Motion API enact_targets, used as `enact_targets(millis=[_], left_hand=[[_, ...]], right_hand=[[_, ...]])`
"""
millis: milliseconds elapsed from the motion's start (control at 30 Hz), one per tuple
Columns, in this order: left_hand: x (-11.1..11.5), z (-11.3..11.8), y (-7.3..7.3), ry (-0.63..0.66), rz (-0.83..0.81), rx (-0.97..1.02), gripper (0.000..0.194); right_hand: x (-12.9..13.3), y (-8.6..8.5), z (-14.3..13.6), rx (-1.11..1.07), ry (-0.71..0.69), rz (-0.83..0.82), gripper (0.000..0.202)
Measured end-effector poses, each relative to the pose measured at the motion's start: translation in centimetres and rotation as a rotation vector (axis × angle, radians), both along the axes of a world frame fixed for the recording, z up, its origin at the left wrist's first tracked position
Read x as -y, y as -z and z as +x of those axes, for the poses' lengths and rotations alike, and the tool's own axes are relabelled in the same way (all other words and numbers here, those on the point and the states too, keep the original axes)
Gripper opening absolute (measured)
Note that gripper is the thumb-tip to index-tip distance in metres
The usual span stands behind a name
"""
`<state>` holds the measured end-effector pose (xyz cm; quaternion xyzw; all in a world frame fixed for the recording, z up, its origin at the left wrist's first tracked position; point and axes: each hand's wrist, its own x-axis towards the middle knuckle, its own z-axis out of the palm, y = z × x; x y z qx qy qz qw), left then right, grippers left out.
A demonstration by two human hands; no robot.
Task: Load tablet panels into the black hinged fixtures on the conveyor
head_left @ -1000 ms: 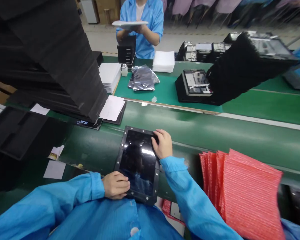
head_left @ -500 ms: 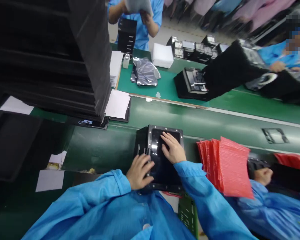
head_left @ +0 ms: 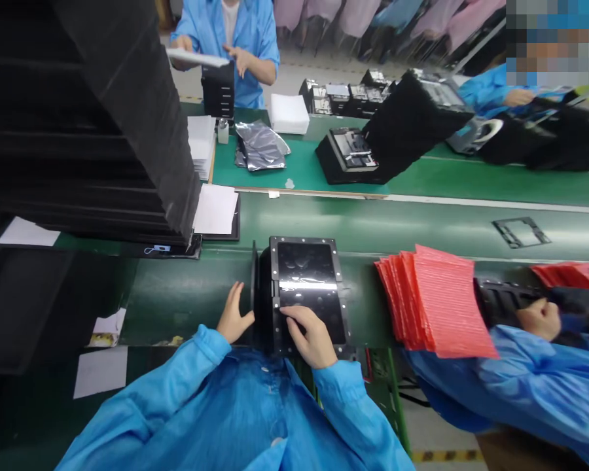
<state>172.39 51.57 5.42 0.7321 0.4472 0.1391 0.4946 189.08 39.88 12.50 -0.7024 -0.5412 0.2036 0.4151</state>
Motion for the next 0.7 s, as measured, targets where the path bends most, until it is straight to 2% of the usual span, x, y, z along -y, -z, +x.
enact_targets(millis=[100,167,233,300,333,400,467,500,567,700], left_hand=[[-2.2,-0.8,0.5,-0.140,-0.197,-0.043,0.055],[-3.3,-1.2,-0.5,-0.222,-0.224,-0.098,0.046],[-2.6,-1.2,-2.9,-0.299,-0.169,-0.138,0.047],[0.3,-0.3,-6.2,-0.299,-0.025,-0.150,0.052],[2.4,0.5,-7.9,-0.232,0.079,-0.153,0.055],[6.9,2.8,-10.7,0.060,0.303,-0.179,0.062],[10.6,5.3,-12.3,0.363,0.446,-0.245,0.067],[11.8,6.3,-12.6,0.453,0.489,-0.294,0.066],[12.8,7.6,-12.6,0.499,0.543,-0.394,0.061],[12.8,8.0,-11.7,0.433,0.550,-0.506,0.059]], right_hand=[[0.3,0.4,1.0,-0.128,-0.065,0.017,0.024],[0.6,0.6,1.7,-0.245,-0.116,0.019,0.024],[0.8,0.7,2.2,-0.408,-0.180,0.014,0.026],[1.1,0.7,2.5,-0.649,-0.278,0.005,0.043],[1.2,0.7,2.6,-0.782,-0.311,0.003,0.052],[1.6,0.6,3.0,-1.013,-0.253,-0.004,0.056],[2.0,0.8,3.9,-1.112,-0.059,-0.012,0.051],[2.3,1.0,4.5,-1.109,0.039,-0.015,0.048],[2.6,1.4,6.0,-1.067,0.123,-0.025,0.046],[2.4,2.1,8.8,-1.025,0.113,-0.038,0.046]])
